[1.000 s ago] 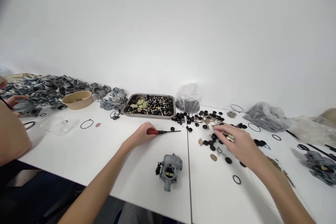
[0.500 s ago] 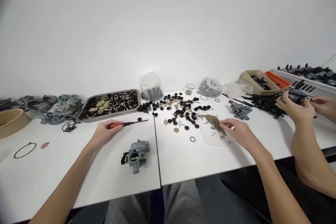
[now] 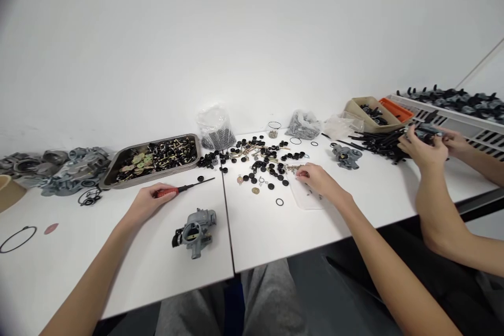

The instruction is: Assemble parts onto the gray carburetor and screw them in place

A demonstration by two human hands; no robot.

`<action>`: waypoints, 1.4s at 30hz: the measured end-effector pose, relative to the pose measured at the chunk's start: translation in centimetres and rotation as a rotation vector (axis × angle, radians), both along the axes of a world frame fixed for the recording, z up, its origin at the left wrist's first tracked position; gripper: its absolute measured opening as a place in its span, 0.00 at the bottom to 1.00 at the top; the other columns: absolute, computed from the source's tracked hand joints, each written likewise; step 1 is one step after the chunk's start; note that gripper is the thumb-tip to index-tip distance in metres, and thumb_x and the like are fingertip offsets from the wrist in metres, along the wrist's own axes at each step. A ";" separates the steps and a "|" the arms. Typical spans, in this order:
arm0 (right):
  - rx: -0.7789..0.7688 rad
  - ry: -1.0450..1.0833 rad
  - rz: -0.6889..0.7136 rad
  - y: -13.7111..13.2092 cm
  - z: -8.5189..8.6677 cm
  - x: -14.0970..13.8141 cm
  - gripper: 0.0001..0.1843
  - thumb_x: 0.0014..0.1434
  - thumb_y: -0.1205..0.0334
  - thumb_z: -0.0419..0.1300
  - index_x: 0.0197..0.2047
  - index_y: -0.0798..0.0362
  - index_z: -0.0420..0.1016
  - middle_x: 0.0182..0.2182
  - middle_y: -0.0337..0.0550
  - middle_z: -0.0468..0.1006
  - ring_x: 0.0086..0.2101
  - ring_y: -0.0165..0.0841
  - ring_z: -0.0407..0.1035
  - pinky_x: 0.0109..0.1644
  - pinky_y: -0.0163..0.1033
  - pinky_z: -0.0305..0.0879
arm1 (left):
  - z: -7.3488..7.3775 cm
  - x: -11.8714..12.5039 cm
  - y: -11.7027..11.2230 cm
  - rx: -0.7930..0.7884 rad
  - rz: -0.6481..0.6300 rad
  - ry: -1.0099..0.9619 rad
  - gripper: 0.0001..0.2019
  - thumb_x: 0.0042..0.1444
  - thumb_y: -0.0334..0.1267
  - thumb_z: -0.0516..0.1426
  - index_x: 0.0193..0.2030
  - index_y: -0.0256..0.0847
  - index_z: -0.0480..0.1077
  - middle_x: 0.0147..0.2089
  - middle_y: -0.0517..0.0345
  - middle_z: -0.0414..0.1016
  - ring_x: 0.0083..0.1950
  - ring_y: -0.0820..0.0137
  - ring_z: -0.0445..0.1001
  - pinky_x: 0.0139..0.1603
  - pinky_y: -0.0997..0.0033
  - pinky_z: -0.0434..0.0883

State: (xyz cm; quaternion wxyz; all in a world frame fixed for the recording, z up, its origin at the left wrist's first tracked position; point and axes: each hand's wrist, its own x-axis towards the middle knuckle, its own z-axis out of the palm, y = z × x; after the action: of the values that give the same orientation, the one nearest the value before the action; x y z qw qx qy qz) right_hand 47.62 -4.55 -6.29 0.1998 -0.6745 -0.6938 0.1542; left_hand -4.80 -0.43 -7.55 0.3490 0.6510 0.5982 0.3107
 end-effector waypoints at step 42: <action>-0.065 0.741 0.298 6.5 2.8 -20.5 0.11 0.46 0.55 0.72 0.30 0.53 0.81 0.27 0.43 0.78 0.24 0.30 0.69 0.24 0.36 0.66 | 2.1 1.0 1.4 0.029 0.153 -1.089 0.14 0.45 0.39 0.68 0.33 0.31 0.72 0.31 0.52 0.77 0.25 0.71 0.73 0.29 0.68 0.69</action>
State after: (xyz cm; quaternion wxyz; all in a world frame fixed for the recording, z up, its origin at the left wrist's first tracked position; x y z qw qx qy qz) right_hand 27.07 1.93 -3.48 0.3907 -0.4713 -0.6597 0.4360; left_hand -3.81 0.99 -5.45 0.5755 0.3556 0.3725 0.6353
